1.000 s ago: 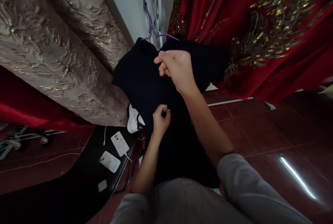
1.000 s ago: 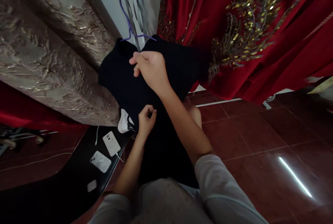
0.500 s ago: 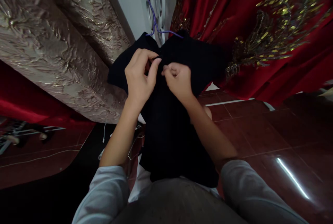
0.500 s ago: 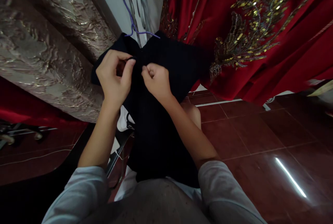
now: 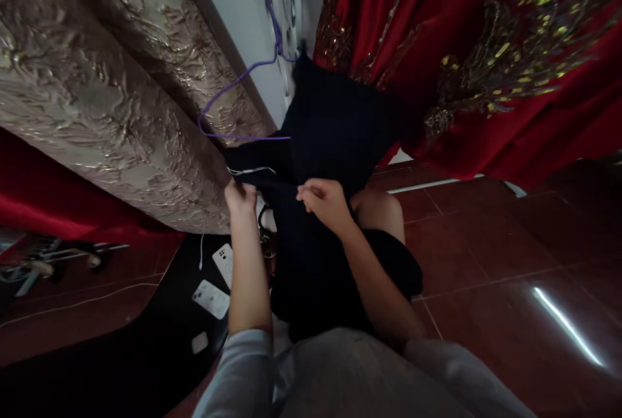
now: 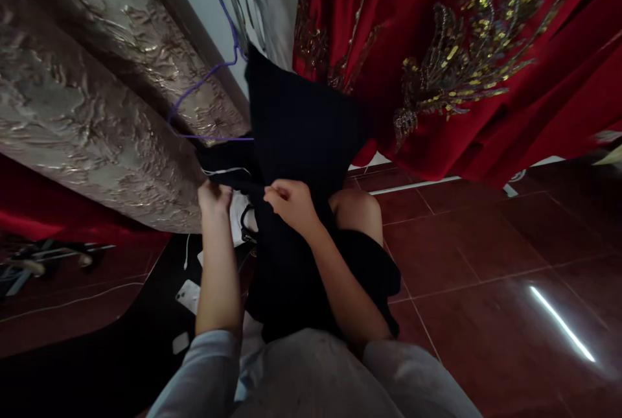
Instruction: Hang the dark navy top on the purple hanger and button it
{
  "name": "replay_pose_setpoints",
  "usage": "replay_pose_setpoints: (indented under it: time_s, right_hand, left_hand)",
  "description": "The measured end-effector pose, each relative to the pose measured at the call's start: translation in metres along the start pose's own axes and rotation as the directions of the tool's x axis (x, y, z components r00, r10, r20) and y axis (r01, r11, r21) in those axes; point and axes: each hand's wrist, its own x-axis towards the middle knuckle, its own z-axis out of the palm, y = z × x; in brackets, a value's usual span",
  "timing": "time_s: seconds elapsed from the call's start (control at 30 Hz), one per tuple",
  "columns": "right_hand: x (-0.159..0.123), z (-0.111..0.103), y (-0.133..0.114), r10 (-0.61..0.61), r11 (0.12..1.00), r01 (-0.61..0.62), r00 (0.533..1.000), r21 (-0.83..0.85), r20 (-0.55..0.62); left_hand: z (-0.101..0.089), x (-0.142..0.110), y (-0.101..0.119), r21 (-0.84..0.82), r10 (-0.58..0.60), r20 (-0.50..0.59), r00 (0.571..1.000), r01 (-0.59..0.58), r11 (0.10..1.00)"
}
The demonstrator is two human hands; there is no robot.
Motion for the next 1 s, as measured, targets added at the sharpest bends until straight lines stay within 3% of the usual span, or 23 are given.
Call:
replay_pose_setpoints:
  time_s: [0.07, 0.13, 0.23, 0.27, 0.33, 0.4, 0.47, 0.53, 0.63, 0.7, 0.77, 0.8, 0.87, 0.93, 1.0]
  right_hand:
    - [-0.020, -0.012, 0.015, 0.105, 0.984, -0.084, 0.986, 0.156, -0.126]
    - [-0.034, -0.026, 0.026, 0.157, 0.970, -0.103, 0.956, 0.218, -0.249]
    - [-0.038, -0.040, 0.027, 0.040, 0.994, -0.002, 0.934, 0.108, -0.355]
    - [-0.036, -0.041, 0.023, -0.032, 0.998, 0.048, 0.941, 0.038, -0.335]
    - [-0.032, -0.037, 0.015, -0.138, 0.989, 0.126, 0.970, -0.074, -0.201]
    - [-0.028, -0.026, 0.009, -0.149, 0.985, 0.149, 0.989, -0.089, 0.001]
    - [-0.025, -0.015, 0.006, -0.116, 0.993, 0.119, 0.984, -0.017, 0.138]
    - [-0.022, -0.010, 0.000, -0.071, 0.997, 0.061, 0.976, 0.056, 0.208]
    - [-0.010, -0.020, -0.021, 0.041, 0.998, -0.054, 0.960, 0.037, 0.277]
    - [0.006, -0.032, -0.041, 0.058, 0.998, -0.047, 0.965, -0.049, 0.256]
    - [0.032, -0.040, -0.057, -0.069, 0.984, 0.093, 0.986, -0.152, 0.154]
    - [0.047, -0.041, -0.060, -0.171, 0.962, 0.188, 0.980, -0.199, 0.100]
    - [0.081, -0.038, -0.055, -0.344, 0.905, 0.343, 0.938, -0.251, 0.044]
    - [0.111, -0.030, -0.037, -0.378, 0.891, 0.371, 0.925, -0.262, 0.026]
    - [0.130, -0.025, -0.013, -0.313, 0.912, 0.311, 0.949, -0.268, 0.035]
  left_hand:
    - [-0.002, -0.034, -0.023, -0.041, -0.103, -0.046, 0.994, 0.101, 0.994]
    - [-0.001, -0.065, -0.032, -0.067, -0.158, -0.040, 0.987, 0.155, 0.986]
    - [0.012, -0.099, -0.019, -0.005, -0.074, 0.122, 0.990, 0.075, 0.997]
    - [0.019, -0.107, -0.009, 0.056, -0.013, 0.211, 0.977, 0.002, 0.998]
    - [0.038, -0.118, 0.010, 0.192, 0.107, 0.404, 0.909, -0.198, 0.961]
    - [0.055, -0.123, 0.025, 0.284, 0.211, 0.547, 0.810, -0.416, 0.864]
    - [0.063, -0.122, 0.032, 0.326, 0.254, 0.644, 0.722, -0.559, 0.763]
    - [0.058, -0.116, 0.032, 0.358, 0.159, 0.726, 0.669, -0.565, 0.744]
    - [0.033, -0.098, 0.025, 0.440, -0.106, 0.814, 0.572, -0.486, 0.755]
    - [0.010, -0.084, 0.022, 0.521, -0.265, 0.832, 0.487, -0.524, 0.674]
    - [-0.011, -0.070, 0.024, 0.599, -0.408, 0.800, 0.440, -0.619, 0.508]
    - [-0.021, -0.062, 0.028, 0.630, -0.464, 0.767, 0.444, -0.662, 0.407]
    - [-0.038, -0.047, 0.038, 0.685, -0.508, 0.691, 0.514, -0.692, 0.230]
    - [-0.052, -0.034, 0.050, 0.729, -0.513, 0.637, 0.576, -0.666, 0.158]
    - [-0.065, -0.023, 0.061, 0.762, -0.511, 0.607, 0.608, -0.628, 0.157]
